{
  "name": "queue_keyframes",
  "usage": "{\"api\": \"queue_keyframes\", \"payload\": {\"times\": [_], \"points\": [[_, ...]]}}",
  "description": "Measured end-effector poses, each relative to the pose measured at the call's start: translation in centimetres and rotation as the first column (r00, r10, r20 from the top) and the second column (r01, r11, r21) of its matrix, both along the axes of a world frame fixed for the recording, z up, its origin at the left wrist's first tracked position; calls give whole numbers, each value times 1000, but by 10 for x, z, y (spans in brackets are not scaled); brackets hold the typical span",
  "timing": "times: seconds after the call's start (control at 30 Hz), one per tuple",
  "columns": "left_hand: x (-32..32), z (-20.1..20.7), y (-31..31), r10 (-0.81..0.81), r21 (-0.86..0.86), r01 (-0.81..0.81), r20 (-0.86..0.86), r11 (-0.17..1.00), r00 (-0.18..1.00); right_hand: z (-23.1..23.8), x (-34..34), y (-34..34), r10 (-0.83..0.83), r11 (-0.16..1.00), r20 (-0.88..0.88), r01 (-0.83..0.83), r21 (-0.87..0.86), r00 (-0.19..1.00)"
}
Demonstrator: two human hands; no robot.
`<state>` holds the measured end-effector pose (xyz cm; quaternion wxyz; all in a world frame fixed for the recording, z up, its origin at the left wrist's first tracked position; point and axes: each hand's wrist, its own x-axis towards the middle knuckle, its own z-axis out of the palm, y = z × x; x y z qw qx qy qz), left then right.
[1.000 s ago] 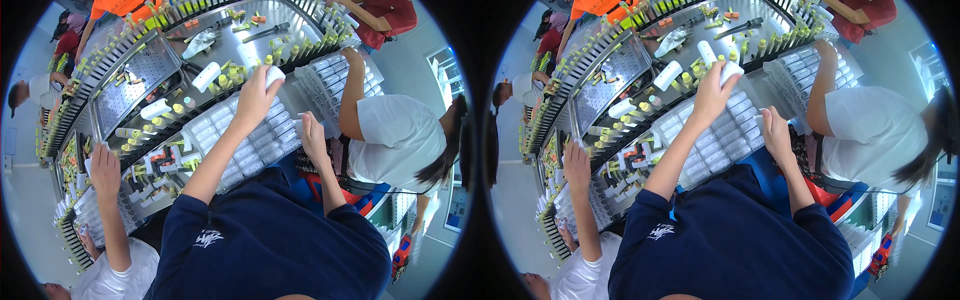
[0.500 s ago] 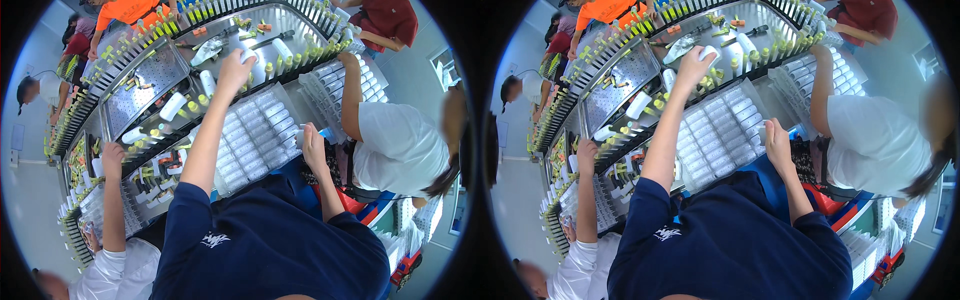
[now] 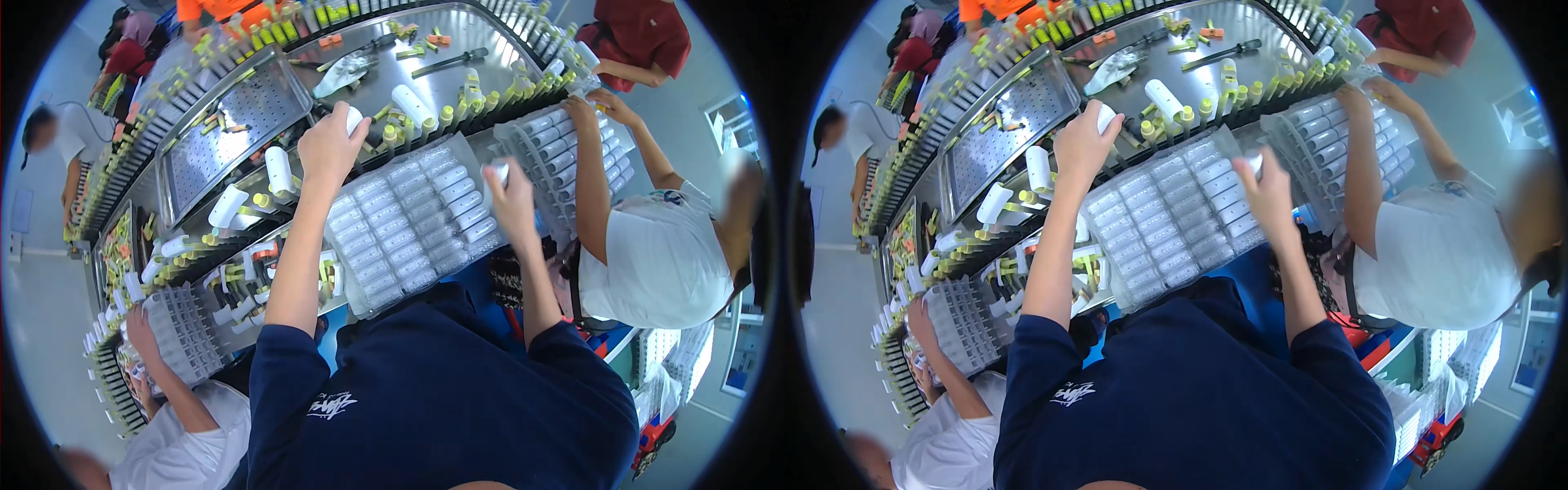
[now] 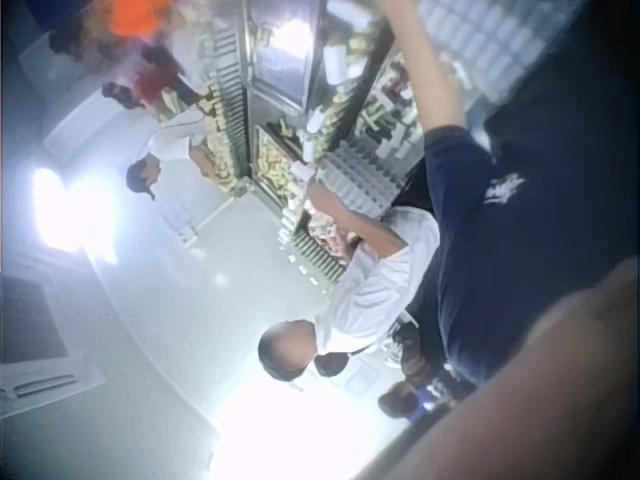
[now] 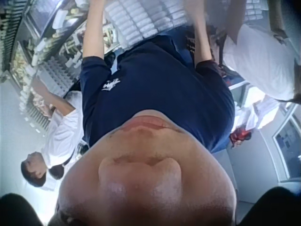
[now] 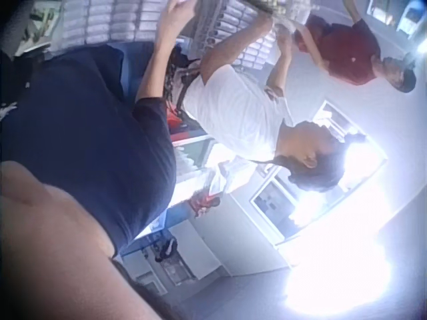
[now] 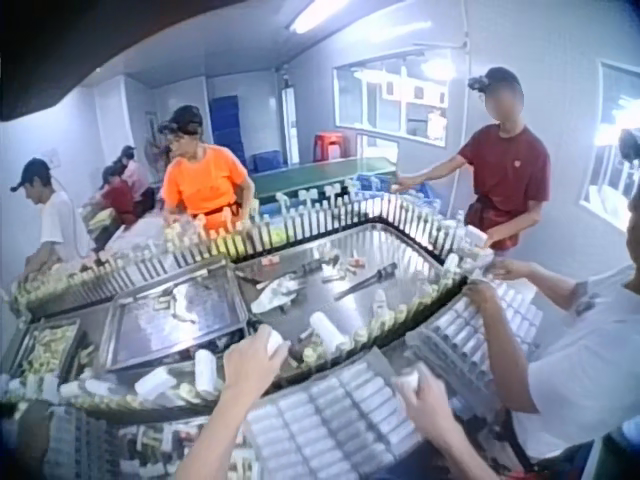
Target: The person assembles white spray bottles by hand on a factory assembly line. They pick up white plastic bottle bodies from a tray, screw on yellow spray nozzles, and place the completed units into a clear plastic tray.
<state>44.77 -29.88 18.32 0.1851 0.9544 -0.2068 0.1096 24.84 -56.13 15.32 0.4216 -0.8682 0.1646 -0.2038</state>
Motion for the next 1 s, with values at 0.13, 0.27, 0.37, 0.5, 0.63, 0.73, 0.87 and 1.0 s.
{"api": "queue_keyframes", "payload": {"times": [0.13,0.27,0.37,0.5,0.63,0.73,0.87,1.0], "points": [[-14,-2,37,16,-43,-3,298,999,955,57,61,-26,118,901,65,-80,-427,991],[-77,-20,69,95,-170,-1,542,985,835,76,120,-30,492,664,11,-367,-652,870],[-150,-41,86,81,-236,21,414,972,907,70,153,-11,648,547,-35,-498,-673,761],[-235,-76,114,58,-348,-7,136,937,989,47,178,37,733,518,-117,-661,-543,670],[-314,-102,153,44,-377,-190,-364,907,930,15,171,94,657,538,61,-411,-736,751],[-347,-156,176,60,-244,-420,-804,874,592,9,169,117,665,561,106,-401,-724,739],[-402,-368,218,49,37,-43,-945,998,323,7,174,148,714,564,159,-425,-708,682],[-447,-495,184,-177,-148,202,-976,968,130,9,175,186,670,504,-142,-587,-633,728]]}}
